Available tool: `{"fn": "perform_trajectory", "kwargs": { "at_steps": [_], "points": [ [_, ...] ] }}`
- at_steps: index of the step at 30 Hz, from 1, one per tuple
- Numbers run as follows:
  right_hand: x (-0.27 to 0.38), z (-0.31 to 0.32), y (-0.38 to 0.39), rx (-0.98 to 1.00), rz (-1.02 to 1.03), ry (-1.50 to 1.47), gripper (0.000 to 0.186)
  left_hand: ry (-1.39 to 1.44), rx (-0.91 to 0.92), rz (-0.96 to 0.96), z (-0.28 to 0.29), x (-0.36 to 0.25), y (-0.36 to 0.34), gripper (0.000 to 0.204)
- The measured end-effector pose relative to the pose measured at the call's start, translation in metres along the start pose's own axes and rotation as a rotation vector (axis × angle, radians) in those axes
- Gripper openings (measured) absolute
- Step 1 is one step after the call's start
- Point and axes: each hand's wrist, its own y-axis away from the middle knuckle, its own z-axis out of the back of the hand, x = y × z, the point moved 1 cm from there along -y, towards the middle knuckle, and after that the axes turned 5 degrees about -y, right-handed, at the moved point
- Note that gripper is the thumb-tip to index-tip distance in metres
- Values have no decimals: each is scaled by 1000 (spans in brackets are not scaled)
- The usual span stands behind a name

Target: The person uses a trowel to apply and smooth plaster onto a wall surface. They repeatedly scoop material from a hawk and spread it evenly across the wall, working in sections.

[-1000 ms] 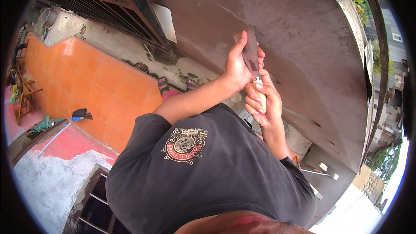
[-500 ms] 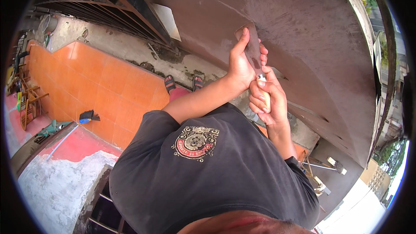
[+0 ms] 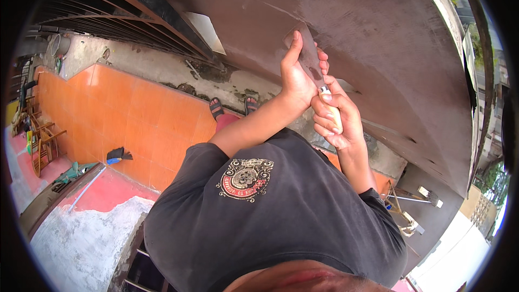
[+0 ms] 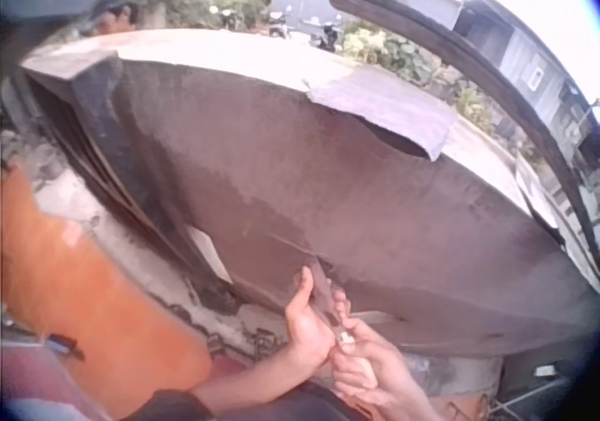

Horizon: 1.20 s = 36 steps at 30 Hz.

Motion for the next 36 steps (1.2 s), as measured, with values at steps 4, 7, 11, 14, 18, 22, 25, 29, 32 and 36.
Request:
{"fn": "perform_trajectory", "kwargs": {
  "at_steps": [4, 7, 11, 14, 18, 22, 25, 29, 32, 36],
  "points": [
    [-2, -4, 0, -39, 7, 92, 33, 17, 4, 12, -1, -1, -2, 55],
    [-3, -7, 6, -36, 24, 34, 33, 24, 39, 70, -1, 6, 1, 55],
    [-5, -5, 10, -59, 43, 17, 34, -17, 62, 30, 1, 11, 3, 55],
    [-3, -1, 8, -27, 35, -6, 34, -12, 45, 49, 2, 11, 0, 55],
    [1, 6, 4, -1, 45, 61, 31, 11, 79, 47, 3, 11, -3, 55],
    [-5, 6, 3, 4, 73, 36, 31, 23, 21, 155, 5, 10, -1, 57],
    [-7, 3, -6, 66, 89, -32, 32, 47, 110, 95, 6, 3, -4, 56],
    [-11, 3, -14, 73, 53, 31, 34, 38, 93, 60, 8, -11, -8, 55],
    [-8, 8, -5, 70, 36, -14, 38, -25, 124, 67, 17, -11, 0, 48],
    [-7, 20, 14, 116, 23, -29, 43, -236, 177, -137, 53, 2, 26, 37]
  ]
}}
